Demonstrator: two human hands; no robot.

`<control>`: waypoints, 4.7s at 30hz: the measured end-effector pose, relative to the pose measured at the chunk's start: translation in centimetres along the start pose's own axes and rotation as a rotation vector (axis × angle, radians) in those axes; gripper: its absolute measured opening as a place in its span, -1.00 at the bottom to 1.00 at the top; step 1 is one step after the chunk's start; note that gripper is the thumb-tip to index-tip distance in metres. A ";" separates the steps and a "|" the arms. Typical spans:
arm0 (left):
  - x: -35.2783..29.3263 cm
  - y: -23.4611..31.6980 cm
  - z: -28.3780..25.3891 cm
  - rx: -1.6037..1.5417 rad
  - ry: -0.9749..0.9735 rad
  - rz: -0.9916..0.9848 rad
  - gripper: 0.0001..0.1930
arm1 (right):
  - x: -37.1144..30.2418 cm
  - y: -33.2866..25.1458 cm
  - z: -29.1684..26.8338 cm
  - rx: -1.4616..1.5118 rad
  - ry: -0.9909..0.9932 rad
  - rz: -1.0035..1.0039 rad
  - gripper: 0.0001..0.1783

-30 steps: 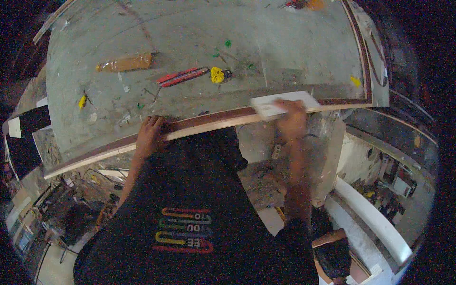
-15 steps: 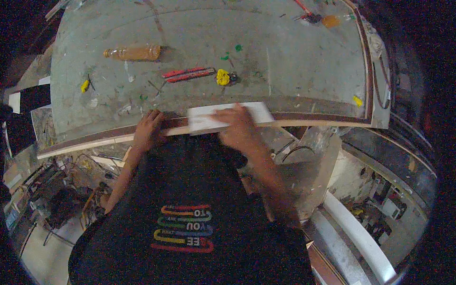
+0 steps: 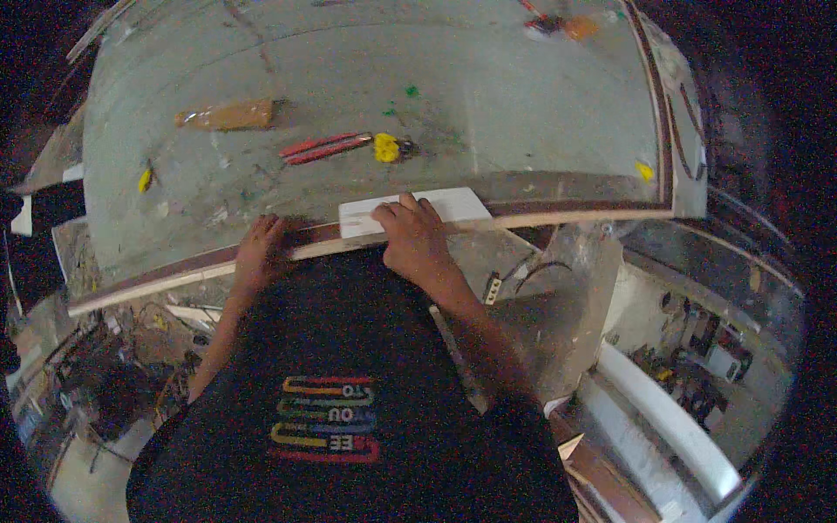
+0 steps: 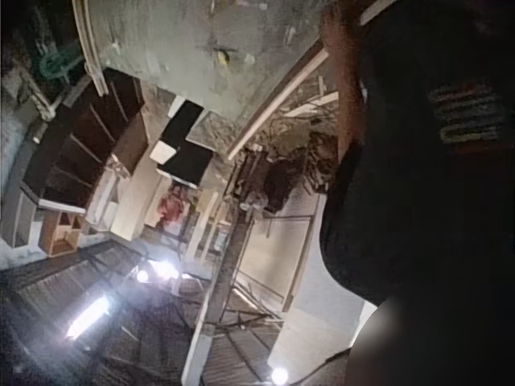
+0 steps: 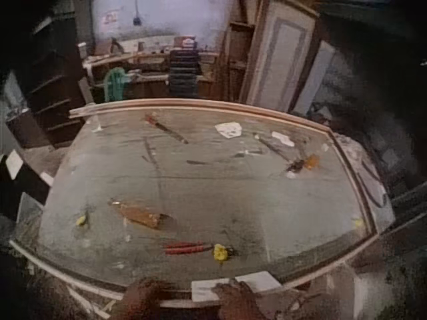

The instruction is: The person sands a long, thin wooden strip with a sanding block, repeatedly flipping and repositioning it on a workbench. The person then uses a hammer to tap the strip into place on a larger wooden panel.

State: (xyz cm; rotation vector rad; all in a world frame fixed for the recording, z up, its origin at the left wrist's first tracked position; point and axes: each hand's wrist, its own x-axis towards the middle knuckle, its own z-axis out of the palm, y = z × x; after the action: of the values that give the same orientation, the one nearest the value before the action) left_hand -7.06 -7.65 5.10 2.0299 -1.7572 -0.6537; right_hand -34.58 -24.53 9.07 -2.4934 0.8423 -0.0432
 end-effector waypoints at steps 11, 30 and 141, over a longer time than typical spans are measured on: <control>0.3 0.1 0.3 0.115 0.009 0.007 -0.42 | -10.3 23.0 -9.2 -0.269 0.621 0.258 -0.57; 3.0 4.9 -2.1 0.062 -0.065 0.070 -0.36 | -5.7 9.9 -6.0 -0.243 0.524 0.217 -0.58; 50.9 64.4 37.1 -0.219 -0.460 0.749 -0.40 | -18.4 57.8 -22.3 1.227 1.753 0.403 -0.18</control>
State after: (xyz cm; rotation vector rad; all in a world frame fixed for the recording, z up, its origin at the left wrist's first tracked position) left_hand -74.94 -66.89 5.70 0.9867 -2.3594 -1.0323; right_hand -85.88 -63.39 3.56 -0.6127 1.2030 -2.0004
